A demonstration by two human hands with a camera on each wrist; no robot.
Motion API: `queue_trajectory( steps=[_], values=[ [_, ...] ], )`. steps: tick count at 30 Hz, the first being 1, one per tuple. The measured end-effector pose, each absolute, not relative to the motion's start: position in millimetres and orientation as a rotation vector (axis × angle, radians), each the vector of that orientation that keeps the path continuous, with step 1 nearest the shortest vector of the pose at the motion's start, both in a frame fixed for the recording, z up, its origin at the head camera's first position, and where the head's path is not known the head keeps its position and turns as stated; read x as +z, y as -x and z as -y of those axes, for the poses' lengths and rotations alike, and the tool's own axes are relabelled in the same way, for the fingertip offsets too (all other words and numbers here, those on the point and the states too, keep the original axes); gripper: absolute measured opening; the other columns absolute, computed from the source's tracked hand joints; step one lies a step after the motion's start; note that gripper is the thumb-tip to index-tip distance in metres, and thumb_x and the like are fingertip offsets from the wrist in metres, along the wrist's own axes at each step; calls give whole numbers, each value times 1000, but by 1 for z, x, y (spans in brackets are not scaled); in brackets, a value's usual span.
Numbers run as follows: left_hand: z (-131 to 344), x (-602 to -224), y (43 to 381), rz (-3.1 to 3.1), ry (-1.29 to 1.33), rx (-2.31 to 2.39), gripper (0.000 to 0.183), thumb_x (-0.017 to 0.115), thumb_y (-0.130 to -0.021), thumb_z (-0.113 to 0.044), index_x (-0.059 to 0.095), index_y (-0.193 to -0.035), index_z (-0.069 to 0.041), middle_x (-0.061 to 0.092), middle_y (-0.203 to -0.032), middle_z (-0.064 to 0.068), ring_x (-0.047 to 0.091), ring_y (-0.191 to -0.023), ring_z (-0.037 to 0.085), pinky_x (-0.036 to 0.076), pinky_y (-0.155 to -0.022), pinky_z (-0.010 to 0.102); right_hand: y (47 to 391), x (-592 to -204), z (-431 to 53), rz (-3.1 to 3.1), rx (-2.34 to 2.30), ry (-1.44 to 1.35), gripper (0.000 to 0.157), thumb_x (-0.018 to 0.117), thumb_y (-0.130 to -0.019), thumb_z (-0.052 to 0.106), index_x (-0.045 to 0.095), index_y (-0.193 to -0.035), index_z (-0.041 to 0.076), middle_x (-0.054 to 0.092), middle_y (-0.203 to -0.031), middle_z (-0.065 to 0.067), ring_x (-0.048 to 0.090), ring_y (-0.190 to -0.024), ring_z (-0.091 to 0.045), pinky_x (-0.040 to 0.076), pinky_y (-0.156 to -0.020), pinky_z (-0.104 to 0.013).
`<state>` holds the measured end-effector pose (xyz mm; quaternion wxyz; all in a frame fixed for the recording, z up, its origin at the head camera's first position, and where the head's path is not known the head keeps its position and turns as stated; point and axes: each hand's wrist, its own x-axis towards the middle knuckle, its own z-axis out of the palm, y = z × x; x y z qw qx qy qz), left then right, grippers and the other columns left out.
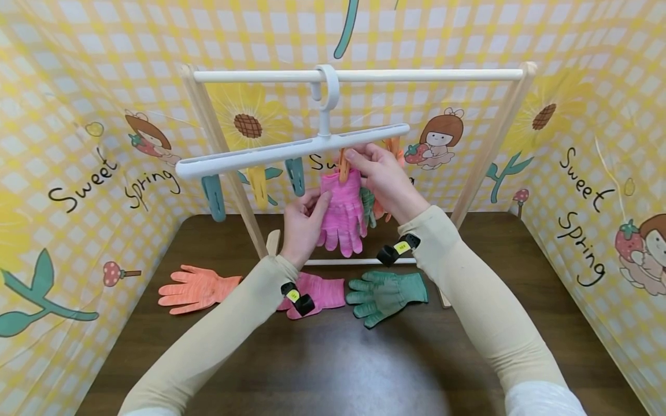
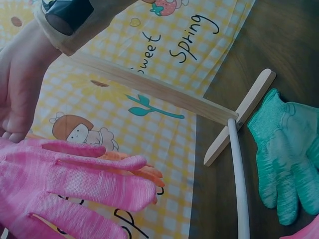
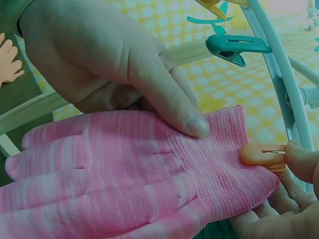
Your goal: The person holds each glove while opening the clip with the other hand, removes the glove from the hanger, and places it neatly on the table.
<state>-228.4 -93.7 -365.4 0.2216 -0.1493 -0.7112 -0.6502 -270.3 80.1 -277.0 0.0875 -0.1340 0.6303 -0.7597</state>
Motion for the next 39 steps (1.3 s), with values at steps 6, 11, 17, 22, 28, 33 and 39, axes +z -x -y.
queue_trajectory(
  steps=[6, 11, 17, 22, 28, 33, 39],
  values=[
    [94, -369, 228, 1944, 400, -1807, 21, 67, -103, -13, 74, -111, 5, 75, -96, 24, 58, -70, 7, 46, -65, 19, 269, -277, -79, -1860, -2280, 371, 39, 54, -109, 19, 51, -143, -2, 59, -138, -18, 58, -126, -23, 46, -110, -42],
    [96, -373, 225, 1951, 389, -1807, 19, 67, -102, -9, 73, -111, 7, 74, -99, 26, 59, -74, 9, 46, -68, 18, 269, -278, -78, -1877, -2263, 388, 41, 53, -110, 21, 50, -144, -3, 53, -147, -27, 60, -127, -25, 47, -108, -40],
    [101, -378, 222, 1996, 387, -1766, 19, 67, -102, -10, 74, -110, 5, 76, -100, 23, 61, -76, 8, 48, -70, 18, 270, -280, -77, -1853, -2275, 400, 38, 54, -110, 19, 53, -140, -3, 58, -139, -22, 62, -123, -27, 50, -105, -41],
    [105, -383, 221, 2005, 396, -1751, 19, 68, -102, -12, 75, -109, 5, 76, -97, 22, 64, -76, 7, 50, -70, 18, 270, -281, -76, -1827, -2284, 416, 37, 54, -109, 20, 55, -137, -4, 62, -133, -15, 63, -123, -27, 52, -103, -40],
    [108, -389, 219, 2028, 378, -1784, 20, 67, -103, -13, 75, -109, 5, 75, -96, 19, 64, -77, 7, 50, -70, 19, 269, -282, -77, -1831, -2300, 431, 36, 54, -110, 23, 56, -137, -2, 62, -130, -16, 65, -112, -25, 53, -102, -40],
    [112, -392, 217, 2083, 353, -1789, 21, 67, -103, -16, 75, -110, 2, 75, -96, 16, 64, -78, 9, 51, -71, 20, 269, -284, -77, -1840, -2325, 433, 36, 55, -109, 23, 57, -136, -1, 65, -122, -12, 63, -119, -35, 52, -103, -39],
    [115, -395, 214, 2099, 372, -1797, 20, 66, -104, -16, 75, -110, 1, 75, -95, 17, 62, -76, 10, 50, -69, 20, 265, -286, -78, -1840, -2349, 425, 42, 55, -109, 22, 54, -143, -3, 66, -130, -15, 62, -124, -35, 52, -104, -37]
  ],
)
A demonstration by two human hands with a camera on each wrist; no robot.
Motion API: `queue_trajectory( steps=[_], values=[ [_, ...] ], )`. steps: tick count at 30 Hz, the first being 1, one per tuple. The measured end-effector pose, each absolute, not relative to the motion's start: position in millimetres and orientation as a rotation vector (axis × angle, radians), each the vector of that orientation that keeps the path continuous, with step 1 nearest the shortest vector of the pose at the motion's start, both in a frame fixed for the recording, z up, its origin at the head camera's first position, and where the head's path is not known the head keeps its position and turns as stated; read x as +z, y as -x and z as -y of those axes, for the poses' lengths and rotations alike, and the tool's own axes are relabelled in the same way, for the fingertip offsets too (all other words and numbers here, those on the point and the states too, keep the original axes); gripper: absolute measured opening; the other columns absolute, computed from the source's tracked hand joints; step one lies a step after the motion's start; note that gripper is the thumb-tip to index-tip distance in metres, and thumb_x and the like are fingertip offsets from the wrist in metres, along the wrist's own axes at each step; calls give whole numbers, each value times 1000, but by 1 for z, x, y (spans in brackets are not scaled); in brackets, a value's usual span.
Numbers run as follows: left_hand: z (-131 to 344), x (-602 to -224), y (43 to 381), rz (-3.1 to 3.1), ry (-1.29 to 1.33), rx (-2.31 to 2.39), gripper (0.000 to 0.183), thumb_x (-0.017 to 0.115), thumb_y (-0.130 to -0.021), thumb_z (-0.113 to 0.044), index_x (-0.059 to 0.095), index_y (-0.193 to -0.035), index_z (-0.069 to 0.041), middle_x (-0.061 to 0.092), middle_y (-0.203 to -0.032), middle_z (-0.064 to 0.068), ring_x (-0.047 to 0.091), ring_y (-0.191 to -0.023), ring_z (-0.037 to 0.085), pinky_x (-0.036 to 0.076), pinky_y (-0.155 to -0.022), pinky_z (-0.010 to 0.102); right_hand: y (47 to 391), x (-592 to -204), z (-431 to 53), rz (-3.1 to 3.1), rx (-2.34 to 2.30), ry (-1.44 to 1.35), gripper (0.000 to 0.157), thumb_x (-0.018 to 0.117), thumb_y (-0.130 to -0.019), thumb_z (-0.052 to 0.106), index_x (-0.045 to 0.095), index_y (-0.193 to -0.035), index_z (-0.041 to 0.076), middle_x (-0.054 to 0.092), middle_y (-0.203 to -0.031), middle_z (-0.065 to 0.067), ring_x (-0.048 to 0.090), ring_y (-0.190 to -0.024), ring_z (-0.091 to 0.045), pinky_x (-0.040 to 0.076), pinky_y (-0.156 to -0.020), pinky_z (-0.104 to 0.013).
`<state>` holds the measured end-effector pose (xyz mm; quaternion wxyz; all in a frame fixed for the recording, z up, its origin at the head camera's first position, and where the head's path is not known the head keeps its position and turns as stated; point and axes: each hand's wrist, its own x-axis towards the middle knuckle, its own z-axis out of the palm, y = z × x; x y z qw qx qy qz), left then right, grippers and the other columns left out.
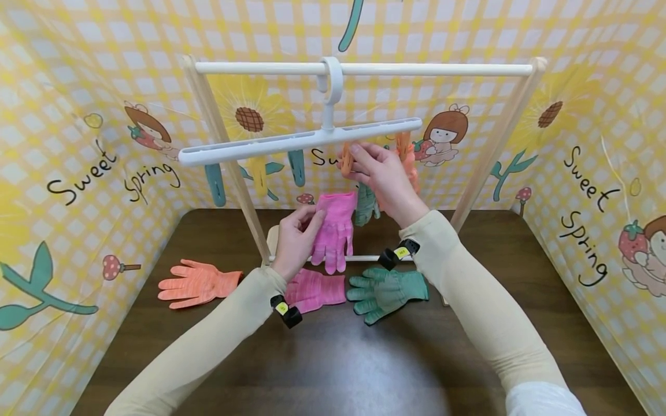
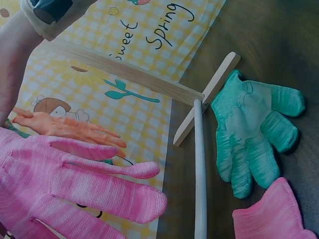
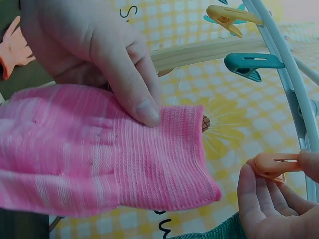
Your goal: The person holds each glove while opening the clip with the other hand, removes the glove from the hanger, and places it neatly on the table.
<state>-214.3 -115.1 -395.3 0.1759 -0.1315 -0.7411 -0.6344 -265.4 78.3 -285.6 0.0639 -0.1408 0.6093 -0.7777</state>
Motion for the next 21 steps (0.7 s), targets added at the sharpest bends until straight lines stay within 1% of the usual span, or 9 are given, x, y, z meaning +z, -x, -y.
queue_trajectory(
  steps=[2, 5, 8, 12, 15, 18, 21],
  values=[
    [117, -397, 214, 2099, 378, -1793, 20, 67, -104, -16, 75, -108, 1, 74, -93, 17, 61, -73, 10, 49, -66, 20, 264, -287, -79, -1855, -2349, 428, 45, 56, -109, 21, 51, -146, -4, 63, -133, -16, 65, -117, -29, 52, -104, -38],
    [119, -399, 212, 2113, 376, -1772, 19, 67, -104, -16, 75, -107, 0, 74, -91, 17, 60, -71, 10, 49, -64, 20, 260, -289, -83, -1903, -2340, 454, 51, 58, -108, 20, 46, -151, -5, 58, -139, -17, 67, -112, -23, 52, -104, -37],
    [120, -400, 211, 2127, 376, -1768, 18, 67, -103, -15, 76, -107, 0, 74, -91, 16, 60, -70, 10, 48, -63, 20, 256, -291, -89, -1952, -2329, 497, 52, 60, -107, 20, 46, -151, -4, 58, -141, -21, 69, -112, -23, 52, -105, -38],
    [121, -401, 207, 2140, 383, -1788, 19, 68, -103, -17, 76, -109, -1, 75, -92, 17, 60, -71, 12, 48, -64, 20, 254, -294, -98, -2017, -2304, 557, 46, 60, -107, 20, 54, -147, -1, 62, -139, -23, 69, -114, -24, 52, -104, -38],
    [123, -400, 204, 2154, 390, -1805, 20, 68, -103, -18, 76, -111, -1, 75, -96, 18, 60, -75, 15, 47, -66, 19, 252, -298, -104, -2050, -2297, 579, 44, 60, -107, 21, 56, -144, -2, 65, -136, -22, 68, -116, -25, 53, -103, -39],
    [126, -400, 201, 2175, 396, -1821, 20, 68, -103, -17, 76, -112, -1, 75, -98, 19, 59, -77, 17, 47, -67, 19, 248, -302, -111, -2087, -2303, 584, 41, 60, -107, 22, 58, -140, -4, 68, -128, -20, 69, -113, -25, 53, -102, -39],
    [129, -399, 199, 2212, 409, -1815, 20, 68, -103, -17, 76, -112, -1, 76, -99, 18, 59, -75, 17, 47, -66, 20, 244, -306, -119, -2133, -2292, 573, 39, 59, -108, 22, 60, -136, -4, 71, -121, -17, 70, -110, -22, 54, -101, -39]
  ],
)
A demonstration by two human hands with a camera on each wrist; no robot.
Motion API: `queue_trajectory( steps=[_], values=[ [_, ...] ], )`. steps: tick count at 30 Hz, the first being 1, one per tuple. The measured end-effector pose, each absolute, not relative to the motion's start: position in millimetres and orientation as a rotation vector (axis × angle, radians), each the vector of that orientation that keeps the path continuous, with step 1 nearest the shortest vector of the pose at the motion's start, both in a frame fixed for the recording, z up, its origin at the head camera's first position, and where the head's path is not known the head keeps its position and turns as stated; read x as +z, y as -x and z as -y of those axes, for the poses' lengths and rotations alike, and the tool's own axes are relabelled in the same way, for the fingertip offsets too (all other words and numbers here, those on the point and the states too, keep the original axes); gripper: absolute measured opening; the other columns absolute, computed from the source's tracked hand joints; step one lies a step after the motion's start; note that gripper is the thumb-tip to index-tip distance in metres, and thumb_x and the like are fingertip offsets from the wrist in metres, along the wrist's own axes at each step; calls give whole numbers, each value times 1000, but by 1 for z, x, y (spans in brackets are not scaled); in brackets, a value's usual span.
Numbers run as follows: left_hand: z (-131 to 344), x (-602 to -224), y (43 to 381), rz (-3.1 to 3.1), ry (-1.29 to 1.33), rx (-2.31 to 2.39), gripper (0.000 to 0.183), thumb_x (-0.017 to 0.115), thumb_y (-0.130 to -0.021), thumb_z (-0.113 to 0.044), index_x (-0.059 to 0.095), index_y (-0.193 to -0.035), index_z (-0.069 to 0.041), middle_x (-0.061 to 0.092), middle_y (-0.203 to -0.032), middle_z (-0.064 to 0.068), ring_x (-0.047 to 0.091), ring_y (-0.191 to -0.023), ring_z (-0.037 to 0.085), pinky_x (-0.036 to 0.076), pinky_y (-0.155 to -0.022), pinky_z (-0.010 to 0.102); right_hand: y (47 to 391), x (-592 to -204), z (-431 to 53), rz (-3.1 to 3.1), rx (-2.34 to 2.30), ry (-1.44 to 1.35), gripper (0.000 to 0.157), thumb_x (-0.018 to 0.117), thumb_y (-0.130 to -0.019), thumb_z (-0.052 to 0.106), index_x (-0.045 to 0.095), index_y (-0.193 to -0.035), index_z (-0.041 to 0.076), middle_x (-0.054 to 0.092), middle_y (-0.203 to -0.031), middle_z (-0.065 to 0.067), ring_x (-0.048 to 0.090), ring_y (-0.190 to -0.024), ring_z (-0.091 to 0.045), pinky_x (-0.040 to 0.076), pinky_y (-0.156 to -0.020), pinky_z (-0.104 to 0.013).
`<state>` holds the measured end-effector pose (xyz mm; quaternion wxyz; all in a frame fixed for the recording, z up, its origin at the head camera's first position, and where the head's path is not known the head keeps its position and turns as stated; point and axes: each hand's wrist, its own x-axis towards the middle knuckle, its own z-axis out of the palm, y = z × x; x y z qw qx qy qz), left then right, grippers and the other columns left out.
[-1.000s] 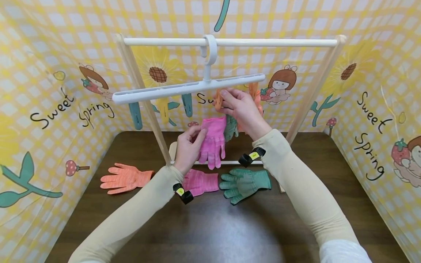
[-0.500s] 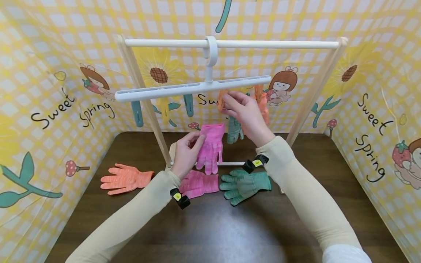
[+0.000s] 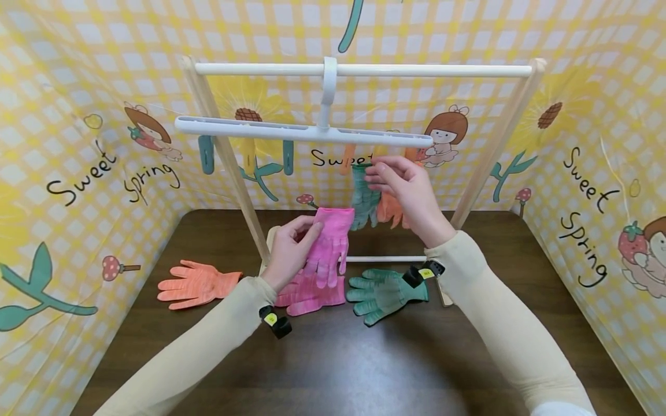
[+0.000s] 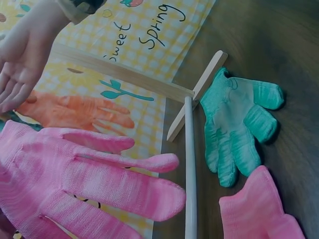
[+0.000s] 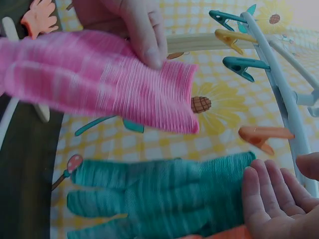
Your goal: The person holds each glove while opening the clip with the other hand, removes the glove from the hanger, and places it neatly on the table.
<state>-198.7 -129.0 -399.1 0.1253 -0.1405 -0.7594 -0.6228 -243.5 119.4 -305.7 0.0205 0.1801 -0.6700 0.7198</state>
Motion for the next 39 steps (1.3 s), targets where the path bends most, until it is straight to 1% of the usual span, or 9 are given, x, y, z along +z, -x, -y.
queue_trajectory(
  steps=[4, 9, 12, 16, 22, 28, 30, 34, 39],
  values=[
    [134, -400, 196, 2281, 450, -1771, 18, 67, -104, -17, 76, -110, -3, 76, -95, 15, 57, -72, 16, 45, -64, 21, 237, -312, -129, 2145, 2167, -537, 38, 58, -108, 24, 61, -136, -2, 71, -121, -16, 70, -109, -21, 55, -100, -40],
    [139, -400, 190, 2372, 495, -1707, 17, 67, -104, -17, 76, -111, -4, 75, -97, 11, 59, -76, 19, 47, -67, 22, 231, -322, -140, 2263, 2071, -512, 39, 59, -108, 27, 61, -136, -1, 70, -122, -17, 70, -109, -22, 56, -97, -39],
    [140, -399, 186, 2421, 518, -1683, 18, 67, -103, -17, 76, -114, -5, 76, -99, 9, 60, -80, 20, 49, -70, 22, 225, -329, -146, 2329, 2023, -507, 41, 60, -108, 27, 61, -136, -2, 70, -122, -19, 71, -103, -20, 58, -89, -34],
    [142, -399, 183, 2510, 583, -1650, 17, 67, -103, -18, 76, -113, -7, 75, -99, 6, 61, -82, 19, 49, -72, 24, 219, -334, -152, 2377, 1962, -518, 41, 60, -108, 25, 61, -134, -5, 68, -122, -25, 72, -94, -16, 57, -81, -28],
    [146, -402, 180, 2694, 776, -1580, 14, 68, -103, -17, 77, -110, -10, 74, -98, 1, 60, -83, 18, 51, -74, 27, 214, -340, -162, 2421, 1918, -503, 41, 59, -108, 25, 61, -135, -5, 65, -126, -28, 70, -100, -15, 57, -90, -29],
    [149, -408, 178, 2812, 915, -1564, 13, 68, -103, -18, 77, -109, -11, 75, -96, -2, 63, -84, 15, 51, -74, 26, 214, -346, -168, 2409, 1926, -503, 39, 59, -108, 24, 61, -135, -5, 65, -126, -29, 69, -111, -26, 57, -88, -26],
    [149, -411, 178, 2840, 971, -1565, 13, 67, -103, -18, 77, -108, -11, 74, -93, -3, 61, -81, 14, 49, -71, 25, 215, -348, -169, 2403, 1930, -507, 39, 59, -108, 22, 61, -135, -6, 65, -126, -29, 69, -110, -26, 57, -87, -25],
    [150, -418, 178, 2903, 1085, -1549, 12, 67, -103, -18, 78, -106, -12, 70, -85, -6, 56, -72, 9, 46, -66, 24, 215, -350, -170, 2409, 1923, -516, 38, 58, -108, 20, 60, -134, -9, 66, -124, -30, 71, -103, -20, 58, -87, -27],
    [149, -428, 179, 2942, 1260, -1464, 10, 68, -102, -15, 77, -100, -11, 65, -82, -10, 53, -72, 5, 45, -66, 22, 215, -353, -172, 2432, 1909, -530, 36, 58, -108, 19, 61, -132, -8, 68, -121, -25, 70, -103, -19, 58, -87, -28]
  ],
)
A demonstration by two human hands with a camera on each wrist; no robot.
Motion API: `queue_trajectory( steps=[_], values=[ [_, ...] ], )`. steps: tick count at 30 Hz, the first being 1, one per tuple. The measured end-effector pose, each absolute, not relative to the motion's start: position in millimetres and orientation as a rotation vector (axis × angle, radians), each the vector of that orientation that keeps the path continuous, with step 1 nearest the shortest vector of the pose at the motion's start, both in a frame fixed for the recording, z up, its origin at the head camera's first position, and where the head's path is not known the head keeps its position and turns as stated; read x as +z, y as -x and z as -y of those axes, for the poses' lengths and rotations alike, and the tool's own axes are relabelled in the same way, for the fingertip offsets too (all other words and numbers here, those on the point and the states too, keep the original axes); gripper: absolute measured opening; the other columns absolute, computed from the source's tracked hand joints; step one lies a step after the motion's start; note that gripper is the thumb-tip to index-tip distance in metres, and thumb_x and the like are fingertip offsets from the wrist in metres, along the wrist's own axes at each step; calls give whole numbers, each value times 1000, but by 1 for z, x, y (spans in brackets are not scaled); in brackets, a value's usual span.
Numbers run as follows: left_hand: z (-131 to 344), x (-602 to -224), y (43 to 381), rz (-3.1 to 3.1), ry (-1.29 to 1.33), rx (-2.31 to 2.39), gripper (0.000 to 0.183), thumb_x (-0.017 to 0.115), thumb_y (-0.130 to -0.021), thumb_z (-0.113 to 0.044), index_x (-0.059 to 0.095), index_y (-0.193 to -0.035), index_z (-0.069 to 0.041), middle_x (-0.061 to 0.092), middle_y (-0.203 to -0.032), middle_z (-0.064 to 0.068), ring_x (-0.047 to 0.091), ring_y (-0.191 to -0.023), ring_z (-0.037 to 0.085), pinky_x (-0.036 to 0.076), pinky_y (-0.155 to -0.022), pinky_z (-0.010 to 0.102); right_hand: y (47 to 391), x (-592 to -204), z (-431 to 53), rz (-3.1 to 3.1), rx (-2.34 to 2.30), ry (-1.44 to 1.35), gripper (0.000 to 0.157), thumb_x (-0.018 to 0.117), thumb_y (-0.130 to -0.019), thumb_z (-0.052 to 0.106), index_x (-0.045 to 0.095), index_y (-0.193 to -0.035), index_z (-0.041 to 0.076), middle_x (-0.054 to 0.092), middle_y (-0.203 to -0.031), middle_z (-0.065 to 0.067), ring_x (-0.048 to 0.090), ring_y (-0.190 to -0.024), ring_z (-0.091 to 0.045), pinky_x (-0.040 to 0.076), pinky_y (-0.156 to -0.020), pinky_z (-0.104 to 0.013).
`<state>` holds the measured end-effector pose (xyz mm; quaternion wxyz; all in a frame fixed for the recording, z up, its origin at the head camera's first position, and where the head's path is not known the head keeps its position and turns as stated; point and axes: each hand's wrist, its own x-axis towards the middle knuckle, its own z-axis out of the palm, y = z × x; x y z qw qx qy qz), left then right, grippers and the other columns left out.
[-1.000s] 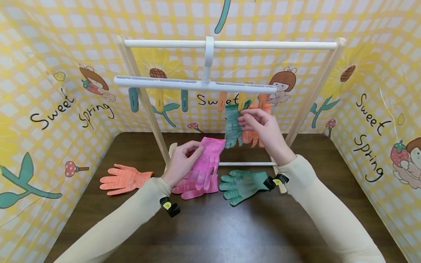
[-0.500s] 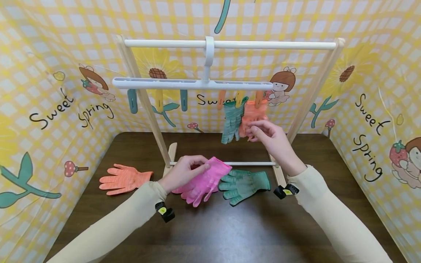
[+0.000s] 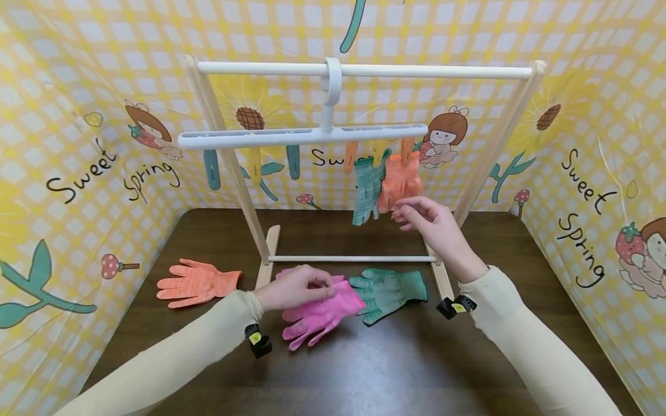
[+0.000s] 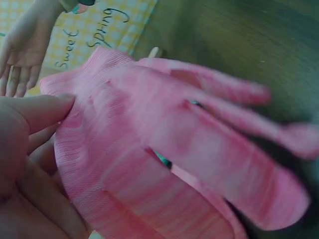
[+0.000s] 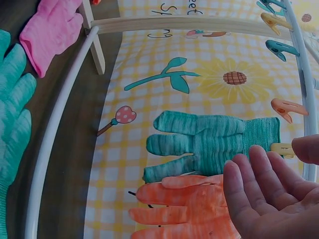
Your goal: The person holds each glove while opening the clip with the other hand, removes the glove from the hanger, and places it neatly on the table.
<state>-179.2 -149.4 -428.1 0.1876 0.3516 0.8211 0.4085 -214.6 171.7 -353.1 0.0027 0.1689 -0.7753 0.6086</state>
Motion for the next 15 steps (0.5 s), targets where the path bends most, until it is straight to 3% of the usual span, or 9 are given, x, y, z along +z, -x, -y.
queue_trajectory(
  steps=[15],
  values=[
    [145, -459, 175, -2253, -989, 870, 17, 70, -101, -18, 71, -84, -15, 54, -67, -12, 48, -60, 2, 40, -58, 21, 210, -364, -174, 2533, 1878, -514, 35, 56, -109, 21, 61, -134, -4, 67, -123, -24, 69, -100, -11, 59, -89, -33]
  ],
)
